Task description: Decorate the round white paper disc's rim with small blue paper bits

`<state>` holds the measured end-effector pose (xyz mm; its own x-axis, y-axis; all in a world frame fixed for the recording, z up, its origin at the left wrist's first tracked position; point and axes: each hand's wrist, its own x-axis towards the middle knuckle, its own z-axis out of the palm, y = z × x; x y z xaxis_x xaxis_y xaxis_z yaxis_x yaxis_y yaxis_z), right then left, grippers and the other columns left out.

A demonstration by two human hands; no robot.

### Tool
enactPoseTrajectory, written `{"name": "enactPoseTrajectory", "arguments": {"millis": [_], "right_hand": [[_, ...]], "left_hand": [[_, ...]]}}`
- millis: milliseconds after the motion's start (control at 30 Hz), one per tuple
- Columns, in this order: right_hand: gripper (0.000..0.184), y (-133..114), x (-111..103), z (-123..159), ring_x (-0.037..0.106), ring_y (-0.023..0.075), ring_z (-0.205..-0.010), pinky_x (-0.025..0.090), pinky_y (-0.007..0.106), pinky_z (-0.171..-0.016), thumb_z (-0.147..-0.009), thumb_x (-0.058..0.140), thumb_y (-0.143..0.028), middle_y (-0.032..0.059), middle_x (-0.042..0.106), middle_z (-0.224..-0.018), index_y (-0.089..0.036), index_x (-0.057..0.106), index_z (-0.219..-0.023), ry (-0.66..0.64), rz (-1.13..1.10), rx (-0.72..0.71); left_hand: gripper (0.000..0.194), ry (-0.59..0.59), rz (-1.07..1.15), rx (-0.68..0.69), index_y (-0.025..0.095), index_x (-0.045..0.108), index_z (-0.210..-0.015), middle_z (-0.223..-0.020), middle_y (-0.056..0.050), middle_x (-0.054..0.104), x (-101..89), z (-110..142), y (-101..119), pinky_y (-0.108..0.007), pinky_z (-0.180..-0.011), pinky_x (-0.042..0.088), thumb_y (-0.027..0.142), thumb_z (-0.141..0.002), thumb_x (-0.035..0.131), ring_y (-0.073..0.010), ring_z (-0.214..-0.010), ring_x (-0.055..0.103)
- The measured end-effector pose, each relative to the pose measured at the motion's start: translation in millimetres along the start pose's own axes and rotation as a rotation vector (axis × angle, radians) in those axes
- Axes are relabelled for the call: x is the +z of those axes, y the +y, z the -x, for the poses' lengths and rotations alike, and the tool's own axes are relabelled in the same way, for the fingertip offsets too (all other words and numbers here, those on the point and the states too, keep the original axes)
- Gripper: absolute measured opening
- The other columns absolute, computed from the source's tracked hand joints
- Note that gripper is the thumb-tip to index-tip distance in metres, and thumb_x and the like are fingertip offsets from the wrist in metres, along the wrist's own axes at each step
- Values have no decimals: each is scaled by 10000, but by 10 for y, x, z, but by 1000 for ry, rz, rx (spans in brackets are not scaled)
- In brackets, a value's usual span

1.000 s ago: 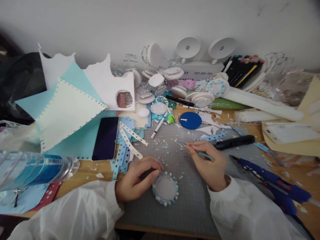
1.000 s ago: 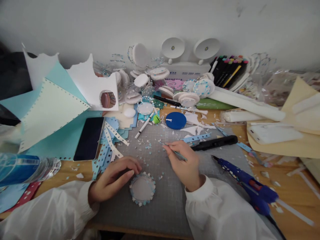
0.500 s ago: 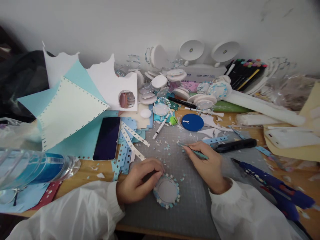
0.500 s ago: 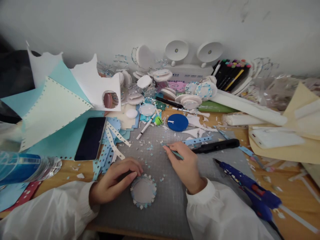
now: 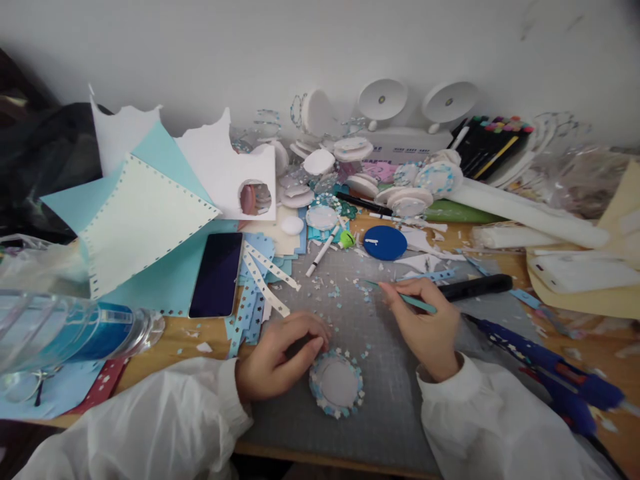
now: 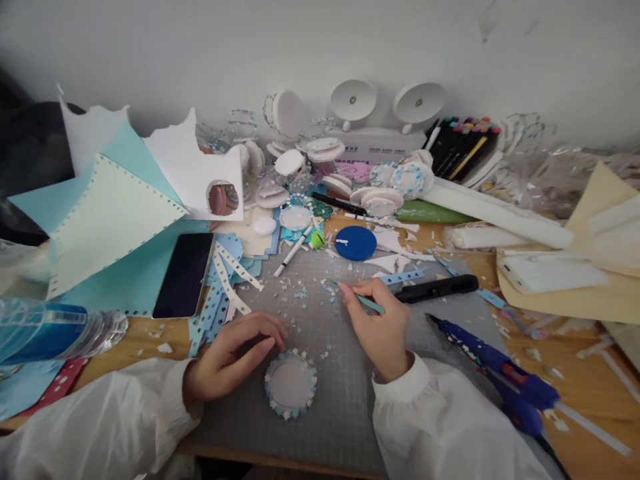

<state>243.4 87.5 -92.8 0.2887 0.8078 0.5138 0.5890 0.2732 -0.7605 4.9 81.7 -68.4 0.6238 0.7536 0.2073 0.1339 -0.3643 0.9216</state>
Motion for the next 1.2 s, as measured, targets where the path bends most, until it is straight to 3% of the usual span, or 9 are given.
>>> {"name": "enactPoseTrajectory", "arguments": {"millis": [167,400,733,967,1200], "right_hand": [[138,21,40,14,609,139,-625,493,255,-622,-788,707,-237,-11,651,-675,-204,603,-704,-50,85,-104],[139,6,102,35,611,139,-623,497,252,-619,-802,691,-255,-7,652,-678,-205,600,-709,-74,96,-89],[196,-49,44,4,590,141,-544,488,276,-543,-778,712,-301,-5,620,-656,-198,579,-677,-5,-158,185],[154,24,103,31,603,152,-669,494,273,-636,-803,683,-266,1,629,-699,-206,568,-720,-90,-10,-12],[146,-9,114,54,595,142,-631,488,264,-621,-821,664,-276,-4,626,-673,-203,585,-723,-131,41,-17]], "left_hand": [[169,-5,-6,3,133,601,-893,-900,-103,650,-3,-3,2,-300,-819,482,146,-933,437,-182,-899,610],[166,-11,0,3,121,598,-882,-893,-104,643,-1,13,-2,-293,-820,478,123,-925,438,-178,-897,606],[174,1,-12,3,121,603,-866,-882,-102,647,10,-12,-8,-291,-817,481,119,-925,439,-175,-892,608],[171,-12,-11,0,117,600,-870,-878,-103,641,2,-7,-2,-288,-808,477,119,-925,438,-175,-885,604],[164,-23,-1,-1,119,593,-881,-890,-109,643,9,11,-22,-300,-804,477,127,-927,436,-183,-889,602]]}}
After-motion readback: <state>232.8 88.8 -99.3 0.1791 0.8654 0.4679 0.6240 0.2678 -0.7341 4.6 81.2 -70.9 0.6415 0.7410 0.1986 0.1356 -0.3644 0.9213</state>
